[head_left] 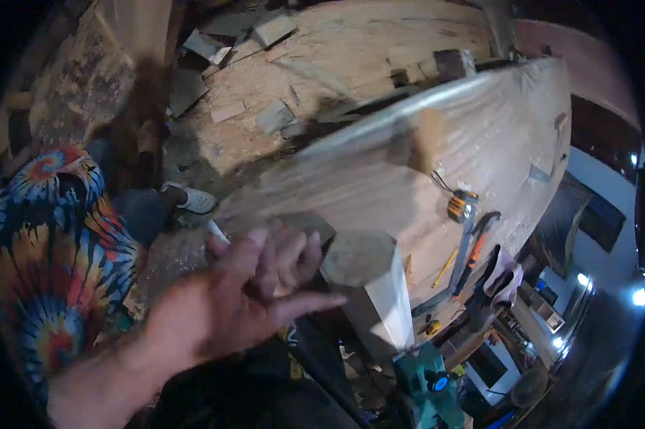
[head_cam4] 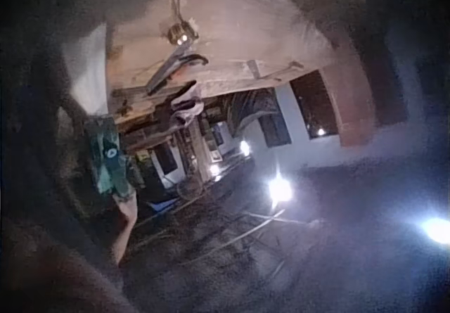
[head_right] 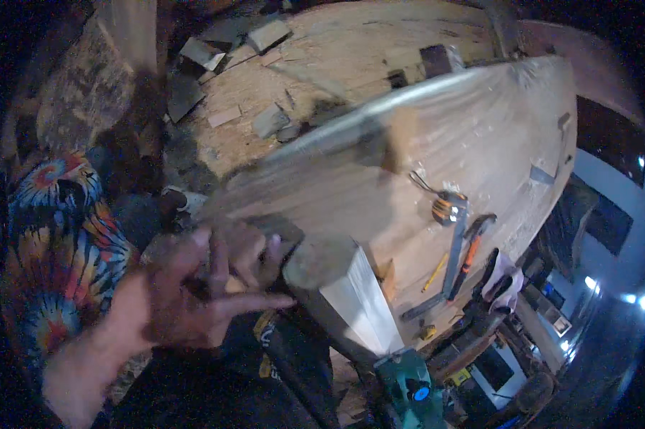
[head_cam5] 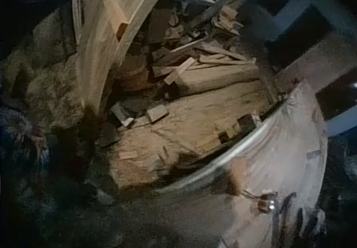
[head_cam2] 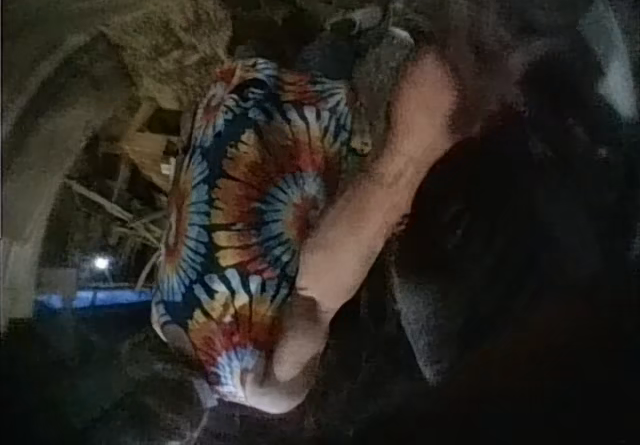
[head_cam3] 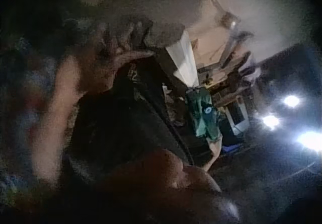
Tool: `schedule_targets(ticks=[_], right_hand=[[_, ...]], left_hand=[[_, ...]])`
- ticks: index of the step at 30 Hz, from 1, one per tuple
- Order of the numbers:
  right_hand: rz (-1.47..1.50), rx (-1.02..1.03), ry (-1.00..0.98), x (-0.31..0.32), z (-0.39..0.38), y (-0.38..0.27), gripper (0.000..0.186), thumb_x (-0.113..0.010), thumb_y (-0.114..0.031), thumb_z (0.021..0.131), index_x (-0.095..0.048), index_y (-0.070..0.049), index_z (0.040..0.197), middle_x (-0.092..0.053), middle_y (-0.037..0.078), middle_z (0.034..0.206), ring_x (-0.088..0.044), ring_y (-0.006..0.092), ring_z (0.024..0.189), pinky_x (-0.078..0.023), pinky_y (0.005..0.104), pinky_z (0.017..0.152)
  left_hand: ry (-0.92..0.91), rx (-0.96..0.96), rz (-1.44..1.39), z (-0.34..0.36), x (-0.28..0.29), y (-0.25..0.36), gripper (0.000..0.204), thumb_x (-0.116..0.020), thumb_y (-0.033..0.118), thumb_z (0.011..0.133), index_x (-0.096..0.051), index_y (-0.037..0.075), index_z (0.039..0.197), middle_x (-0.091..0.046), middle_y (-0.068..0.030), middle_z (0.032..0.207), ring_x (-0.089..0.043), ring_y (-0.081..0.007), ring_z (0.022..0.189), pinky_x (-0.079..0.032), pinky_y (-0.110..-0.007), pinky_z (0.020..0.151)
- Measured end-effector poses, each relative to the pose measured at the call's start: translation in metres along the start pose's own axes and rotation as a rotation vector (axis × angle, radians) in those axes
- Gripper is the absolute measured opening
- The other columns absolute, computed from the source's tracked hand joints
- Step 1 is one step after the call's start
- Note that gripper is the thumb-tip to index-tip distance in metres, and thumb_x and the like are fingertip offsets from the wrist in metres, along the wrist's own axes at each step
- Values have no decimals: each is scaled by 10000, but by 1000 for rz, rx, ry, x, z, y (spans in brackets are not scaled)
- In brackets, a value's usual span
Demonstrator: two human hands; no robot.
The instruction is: The person hammers a wooden block into a larger curved wooden beam and then uses an electric planer to smooth the surface of the beam.
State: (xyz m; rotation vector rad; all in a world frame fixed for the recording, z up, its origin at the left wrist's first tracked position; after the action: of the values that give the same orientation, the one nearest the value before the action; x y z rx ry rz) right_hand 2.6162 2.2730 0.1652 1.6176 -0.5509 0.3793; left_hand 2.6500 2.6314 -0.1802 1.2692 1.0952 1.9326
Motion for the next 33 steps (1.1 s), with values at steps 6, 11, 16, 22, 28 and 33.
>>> schedule_targets(ticks=[6, 11, 16, 22, 28, 33], right_hand=[[318, 1282, -304, -50, 114, 68, 453, -686, -229, 951, -623, -38, 1357, -632, 201, 1357, -632, 357, 1189, -503, 542, 984], [659, 1599, -416, -91, 165, 38, 500, -843, -49, 723, -663, 18, 1184, -738, 102, 1067, -695, 179, 939, -541, 316, 852], [332, 1588, -91, -109, 192, 12, 471, -809, -55, 756, -664, 5, 1200, -745, 112, 1096, -707, 194, 975, -555, 335, 873], [467, 1961, -398, -125, 235, -1, 516, -857, -155, 751, -642, -1, 1194, -748, 126, 1046, -703, 182, 964, -549, 362, 864], [518, 2104, -336, -122, 211, -9, 339, -749, -72, 825, -657, 4, 1142, -724, 67, 946, -672, 137, 872, -547, 329, 816], [444, 2290, -241, -95, 118, -34, 430, -780, -77, 820, -638, 0, 1218, -729, 143, 1096, -698, 215, 1002, -534, 362, 909]], left_hand=[[-20, 107, 44, 0, -16, -11, 236, -608, 237, 984, -659, 35, 874, -613, -121, 776, -607, -289, 725, -460, -406, 676], [16, 112, 36, -12, -34, 14, 308, -562, 271, 1028, -693, -3, 974, -695, -128, 897, -638, -267, 794, -467, -394, 716], [205, 271, -290, -61, -46, 16, 402, -500, 294, 1073, -658, -29, 1253, -736, -122, 1100, -651, -216, 1065, -466, -334, 981], [303, 225, 53, -62, -56, 5, 368, -524, 342, 1048, -711, 78, 1224, -746, -73, 1104, -657, -184, 1081, -478, -342, 972], [160, 469, -675, -64, -59, 12, 536, -403, 407, 1096, -587, 11, 1407, -634, -104, 1379, -595, -202, 1230, -417, -330, 1086], [205, 576, -742, -72, -45, 10, 613, -327, 441, 1099, -560, -27, 1418, -594, -127, 1427, -551, -204, 1288, -375, -352, 1127]])
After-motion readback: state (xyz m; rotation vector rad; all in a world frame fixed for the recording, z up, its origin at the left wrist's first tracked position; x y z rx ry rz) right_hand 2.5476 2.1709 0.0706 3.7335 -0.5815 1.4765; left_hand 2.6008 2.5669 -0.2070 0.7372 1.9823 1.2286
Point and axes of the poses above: each hand's wrist, its own z-axis towards the middle knuckle, its own x-axis out of the back of the hand, y = z × x, the point moved 2 cm from there along z, towards the middle knuckle
